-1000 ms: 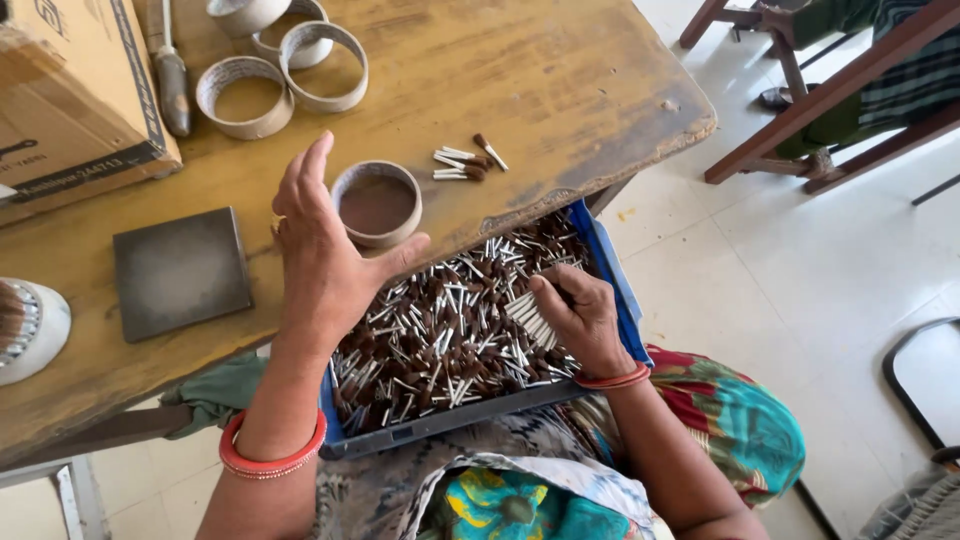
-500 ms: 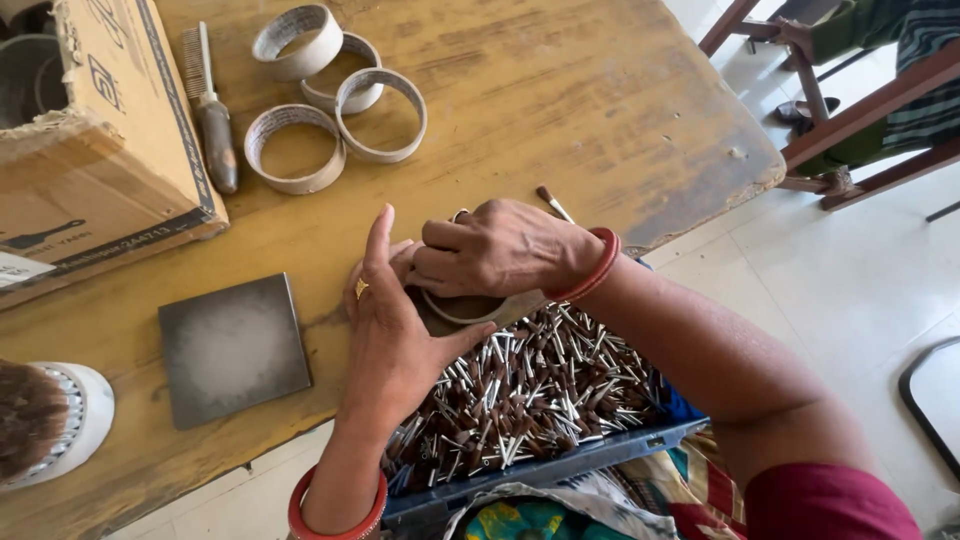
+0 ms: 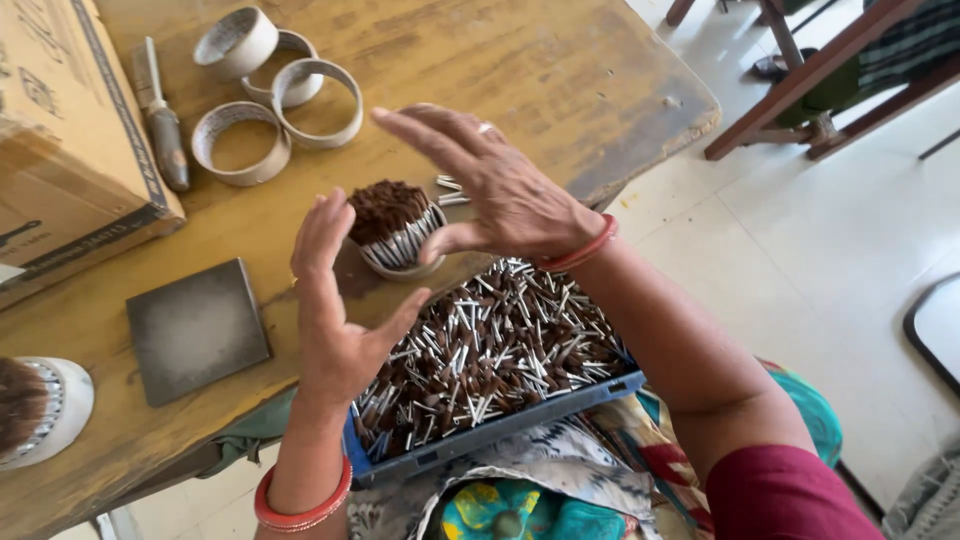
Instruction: The person picks brush components from a blue bin on their lap, dips bristle tufts into a small bowl of powder, and assembles brush heads, placing finished tufts into a bowl on the table. At the end they press and shape a full bristle head in a cup with their hands.
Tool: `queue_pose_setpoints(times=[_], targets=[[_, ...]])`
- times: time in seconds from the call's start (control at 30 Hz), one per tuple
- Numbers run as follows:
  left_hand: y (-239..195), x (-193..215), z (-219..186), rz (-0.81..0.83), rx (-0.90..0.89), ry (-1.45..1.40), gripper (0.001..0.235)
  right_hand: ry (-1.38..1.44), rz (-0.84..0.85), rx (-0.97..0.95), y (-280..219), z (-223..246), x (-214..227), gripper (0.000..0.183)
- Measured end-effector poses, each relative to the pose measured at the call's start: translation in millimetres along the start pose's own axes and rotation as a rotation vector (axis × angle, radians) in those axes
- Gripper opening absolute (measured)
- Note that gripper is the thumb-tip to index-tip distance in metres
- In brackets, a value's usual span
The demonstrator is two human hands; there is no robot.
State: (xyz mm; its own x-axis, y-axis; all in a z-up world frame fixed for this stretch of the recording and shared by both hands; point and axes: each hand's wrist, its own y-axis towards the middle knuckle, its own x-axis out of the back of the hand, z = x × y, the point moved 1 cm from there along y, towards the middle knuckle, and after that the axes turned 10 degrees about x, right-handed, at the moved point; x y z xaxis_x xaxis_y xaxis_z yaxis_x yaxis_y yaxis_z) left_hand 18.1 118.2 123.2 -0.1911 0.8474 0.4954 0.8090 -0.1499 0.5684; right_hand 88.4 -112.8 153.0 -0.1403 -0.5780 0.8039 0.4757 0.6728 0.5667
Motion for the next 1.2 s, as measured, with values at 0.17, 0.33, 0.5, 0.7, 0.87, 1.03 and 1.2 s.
queue_pose_setpoints(times=[0.17,0.33,0.5,0.7,0.87,1.03,1.2], targets=[[-62.6,-27.7,25.6,0.649,-0.039,-0.003,0.076,0.429,-0.345,-0.422,-137.9,8.8,23.2,0.076],[-65.4,-54.1,2.5,1.095,-0.168,0.459,0.114,0.723,-0.699,-0.844,-239.7,-0.8,-0.5,0.038],[-68.7,-110.2,2.4,0.915,-0.593,0.481,0.1,0.811,-0.668,-0.791,-262.1,-25.9,-28.4,0.029],[-49.3,-192.1,-8.8,0.815,-0.583,0.603,0.088,0.857,-0.733,-0.87,-260.1,-25.0,-26.7,0.028],[-56.7,-205.1,31.6,0.98,-0.373,0.615,0.053,0.758,-0.649,-0.857,-257.3,-20.9,-25.1,0.026],[-41.8,-168.7,16.7,0.903,0.087,0.454,0.072,0.647,-0.538,-0.876,-236.3,-4.9,-2.0,0.026],[-54.1,-154.4,27.1,0.889,0.495,-0.101,0.062,0.532,-0.188,-0.597,-189.2,39.3,23.6,0.064]])
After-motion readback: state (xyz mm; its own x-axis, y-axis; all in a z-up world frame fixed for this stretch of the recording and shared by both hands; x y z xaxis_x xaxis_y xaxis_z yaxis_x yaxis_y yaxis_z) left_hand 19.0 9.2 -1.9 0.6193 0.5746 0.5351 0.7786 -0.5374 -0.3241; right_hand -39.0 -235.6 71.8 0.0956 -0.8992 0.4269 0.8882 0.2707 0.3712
